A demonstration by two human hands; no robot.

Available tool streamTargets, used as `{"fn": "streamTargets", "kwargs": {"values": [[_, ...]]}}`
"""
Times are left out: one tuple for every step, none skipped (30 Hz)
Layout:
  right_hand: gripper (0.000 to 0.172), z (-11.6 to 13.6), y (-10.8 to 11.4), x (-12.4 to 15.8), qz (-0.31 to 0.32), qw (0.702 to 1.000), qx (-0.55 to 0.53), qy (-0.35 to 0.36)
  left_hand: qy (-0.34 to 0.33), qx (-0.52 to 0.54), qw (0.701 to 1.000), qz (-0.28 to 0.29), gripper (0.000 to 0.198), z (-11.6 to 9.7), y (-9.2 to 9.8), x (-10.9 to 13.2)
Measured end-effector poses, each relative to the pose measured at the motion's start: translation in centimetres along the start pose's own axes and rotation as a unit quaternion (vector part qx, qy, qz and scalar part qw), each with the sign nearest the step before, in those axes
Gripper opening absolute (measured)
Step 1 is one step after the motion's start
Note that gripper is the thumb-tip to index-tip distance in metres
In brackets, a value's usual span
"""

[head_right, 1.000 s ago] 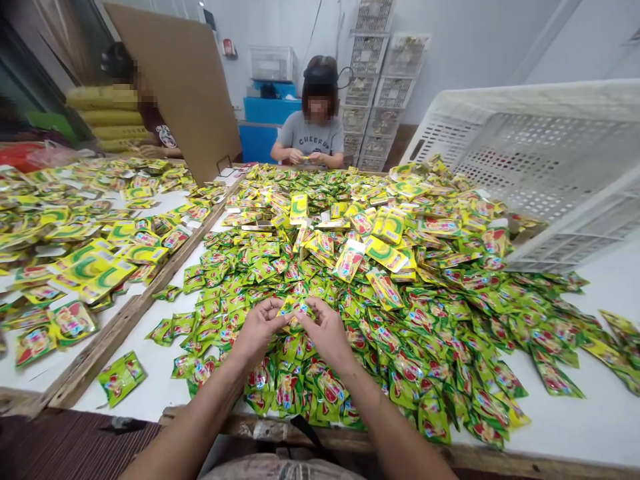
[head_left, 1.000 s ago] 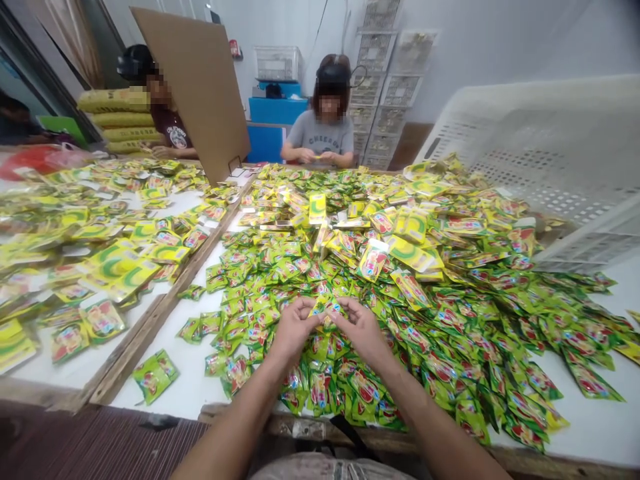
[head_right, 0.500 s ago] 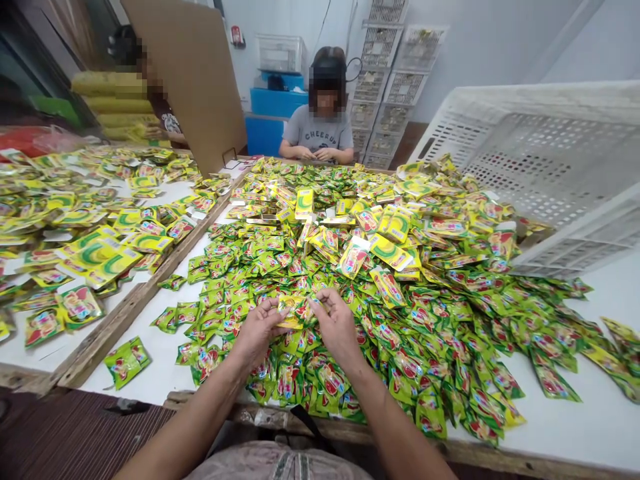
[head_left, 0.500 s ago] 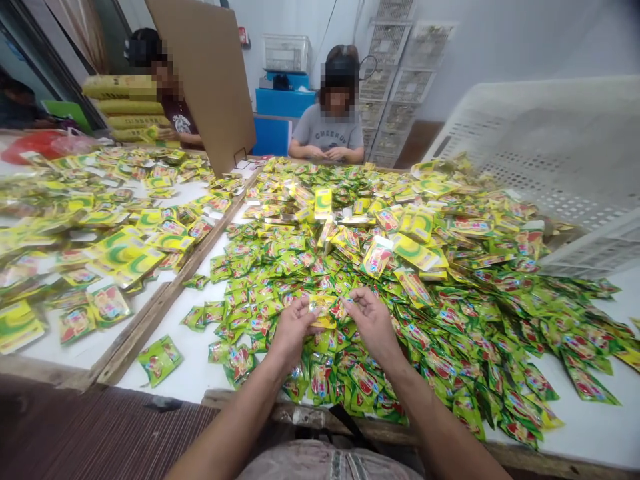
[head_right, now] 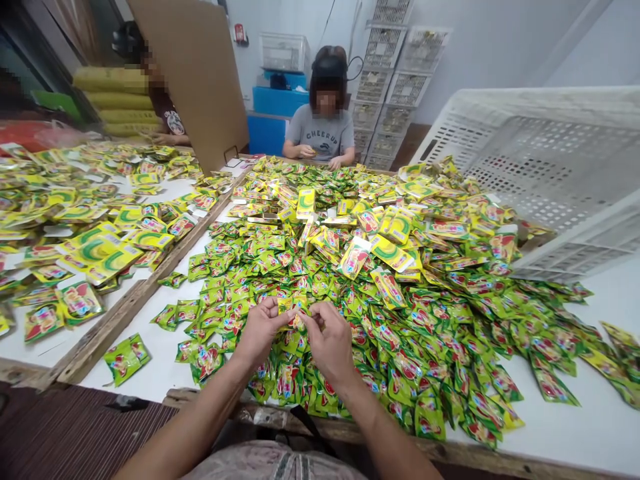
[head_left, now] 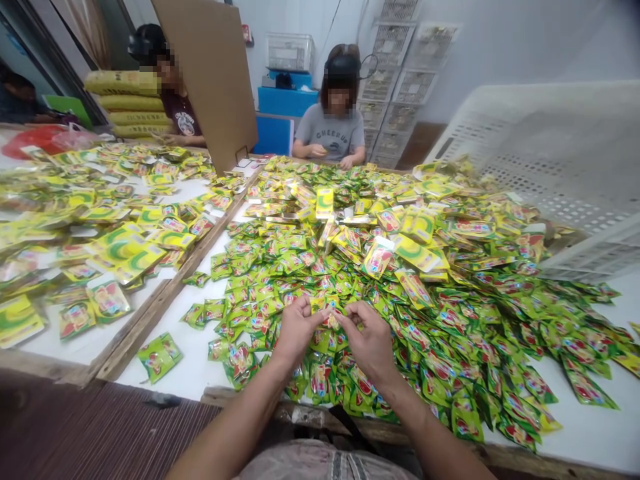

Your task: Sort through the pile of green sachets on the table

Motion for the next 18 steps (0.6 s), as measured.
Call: {"fn": "streamTargets", "kwargs": {"values": [[0.026,0.6,0.3,0.0,-0.007,0.999,0.022,0.031,0.008,0.009,1.000,0.016,0.039,0.2,-0.3,0.0],[0.026,0.7,0.4,0.0,-0.003,0.999,0.026,0.042,0.017,0.018,0.999,0.025,0.038,0.4,-0.4,0.0],[0.027,0.3,0.4,0.0,0.006,0.999,0.012,0.030,0.027,0.024,0.999,0.029,0.038,0.7,-0.4,0.0],[0.028,-0.5,0.3,0.0,0.014,1.000,-0.017,-0.003,0.035,0.029,0.999,0.027,0.038,1.0,-0.3,-0.1],[0.030,-1.6,0.3,0.0,0.011,0.998,-0.052,-0.044,0.043,0.033,0.998,0.022,0.038,1.3,-0.2,-0.1],[0.032,-2.5,0.4,0.1,-0.004,0.992,-0.091,-0.085,0.049,0.039,0.998,0.016,0.038,1.6,-0.2,-0.2],[0.034,-3.3,0.5,0.1,-0.032,0.985,-0.127,-0.116,0.053,0.046,0.998,0.009,0.039,1.8,-0.1,-0.2],[0.036,-3.9,0.7,0.1,-0.069,0.976,-0.157,-0.135,0.054,0.056,0.997,0.004,0.039,1.9,-0.1,-0.2],[0.037,-4.2,0.9,0.0,-0.104,0.968,-0.178,-0.141,0.055,0.067,0.996,0.003,0.040,1.9,-0.3,-0.3],[0.037,-4.3,0.9,0.0,-0.130,0.964,-0.188,-0.137,0.056,0.078,0.995,0.007,0.039,1.9,-0.6,-0.3],[0.037,-4.2,0.8,-0.1,-0.143,0.964,-0.186,-0.128,0.057,0.088,0.994,0.013,0.039,1.8,-0.9,-0.3],[0.036,-4.0,0.6,-0.1,-0.145,0.968,-0.170,-0.117,0.055,0.097,0.994,0.016,0.038,1.7,-1.2,-0.3],[0.034,-3.7,0.4,-0.1,-0.140,0.974,-0.142,-0.105,0.052,0.104,0.993,0.019,0.036,1.6,-1.4,-0.2],[0.033,-3.3,0.2,0.0,-0.131,0.981,-0.110,-0.093,0.049,0.109,0.993,0.019,0.036,1.4,-1.5,-0.2],[0.033,-3.1,0.1,0.0,-0.119,0.986,-0.084,-0.084,0.048,0.114,0.992,0.019,0.036,1.4,-1.5,-0.3],[0.034,-3.0,-0.1,0.1,-0.104,0.988,-0.074,-0.082,0.048,0.118,0.992,0.020,0.037,1.4,-1.4,-0.3],[0.033,-3.2,-0.3,0.2,-0.089,0.989,-0.083,-0.087,0.050,0.119,0.991,0.024,0.038,1.4,-1.3,-0.4],[0.032,-3.4,-0.5,0.3,-0.077,0.987,-0.106,-0.097,0.057,0.115,0.991,0.030,0.038,1.5,-1.3,-0.4]]}}
Point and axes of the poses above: each hand's wrist, its own x-axis away from the middle knuckle, its own y-axis out of the back of the hand, z = x × y, the point moved 9 cm from there along -x, towards the middle knuckle, and after that the axes turned 13 degrees about y, right-handed, at the moved point
